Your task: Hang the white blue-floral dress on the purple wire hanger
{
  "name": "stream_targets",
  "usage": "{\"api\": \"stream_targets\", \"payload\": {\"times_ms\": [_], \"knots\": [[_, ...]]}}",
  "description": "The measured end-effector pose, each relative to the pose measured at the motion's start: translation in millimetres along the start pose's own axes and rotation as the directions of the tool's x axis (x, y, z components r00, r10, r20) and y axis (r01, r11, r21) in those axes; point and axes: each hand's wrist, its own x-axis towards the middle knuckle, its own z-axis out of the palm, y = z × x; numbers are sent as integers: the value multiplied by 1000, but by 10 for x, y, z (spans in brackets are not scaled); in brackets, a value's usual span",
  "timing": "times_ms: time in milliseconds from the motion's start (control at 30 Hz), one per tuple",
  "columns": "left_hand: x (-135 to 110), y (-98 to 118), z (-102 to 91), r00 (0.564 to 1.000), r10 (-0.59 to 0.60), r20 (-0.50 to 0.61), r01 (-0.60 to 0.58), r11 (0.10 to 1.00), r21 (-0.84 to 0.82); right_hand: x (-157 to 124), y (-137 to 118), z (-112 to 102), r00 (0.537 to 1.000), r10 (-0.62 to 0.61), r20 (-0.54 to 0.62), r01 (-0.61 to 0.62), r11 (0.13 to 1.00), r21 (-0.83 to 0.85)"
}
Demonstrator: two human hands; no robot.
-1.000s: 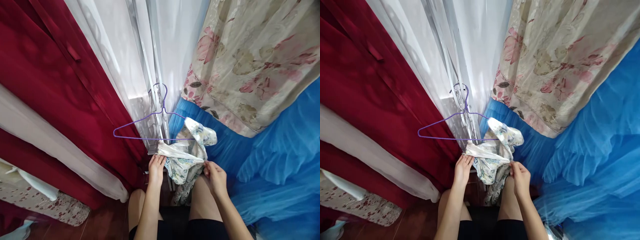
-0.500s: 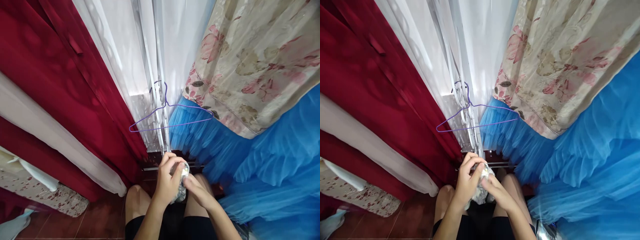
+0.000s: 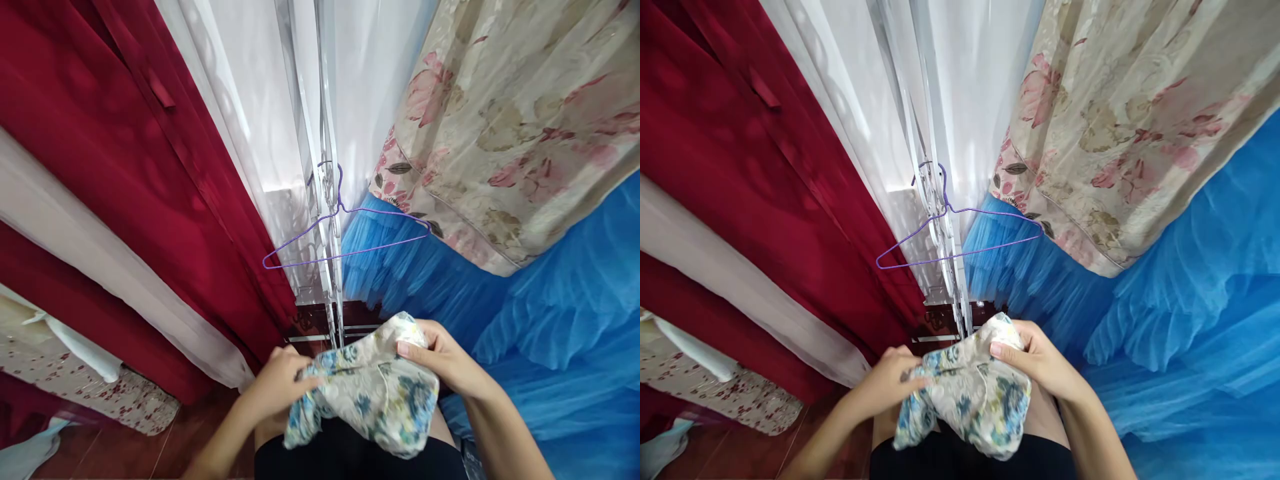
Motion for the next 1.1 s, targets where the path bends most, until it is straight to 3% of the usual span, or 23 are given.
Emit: {"api": "stream_targets", "payload": {"times_ms": [100, 200, 400, 500, 633, 767, 900, 1100], "knots": [[217, -181, -456, 997, 27, -72, -9, 973, 231, 82, -264, 2, 999, -33, 20, 35, 996, -87], [327, -255, -743, 994, 69, -88, -41, 958, 283, 112, -468, -40, 996, -88, -27, 83, 985, -148], [295, -301, -854, 993, 75, 91, -93, 974, 209, 136, -540, -419, 938, -255, -235, 199, 951, -239], [297, -322, -948, 994, 77, 82, -94, 966, 239, 249, -506, -546, 920, -278, -277, 195, 936, -292], [342, -326, -1095, 985, 170, 37, -174, 963, 206, 452, -461, -582, 906, -340, -253, 214, 882, -420], [422, -375, -1232, 961, 264, -83, -227, 924, 307, 674, -423, -644, 882, -426, -204, 220, 752, -621], [553, -503, -1417, 917, 299, -265, -138, 860, 491, 959, -388, -744, 859, -493, -138, 232, 616, -753], [737, -429, -1621, 769, 272, -579, 99, 843, 528, 1250, -324, -692, 862, -492, -122, 203, 556, -806]]}}
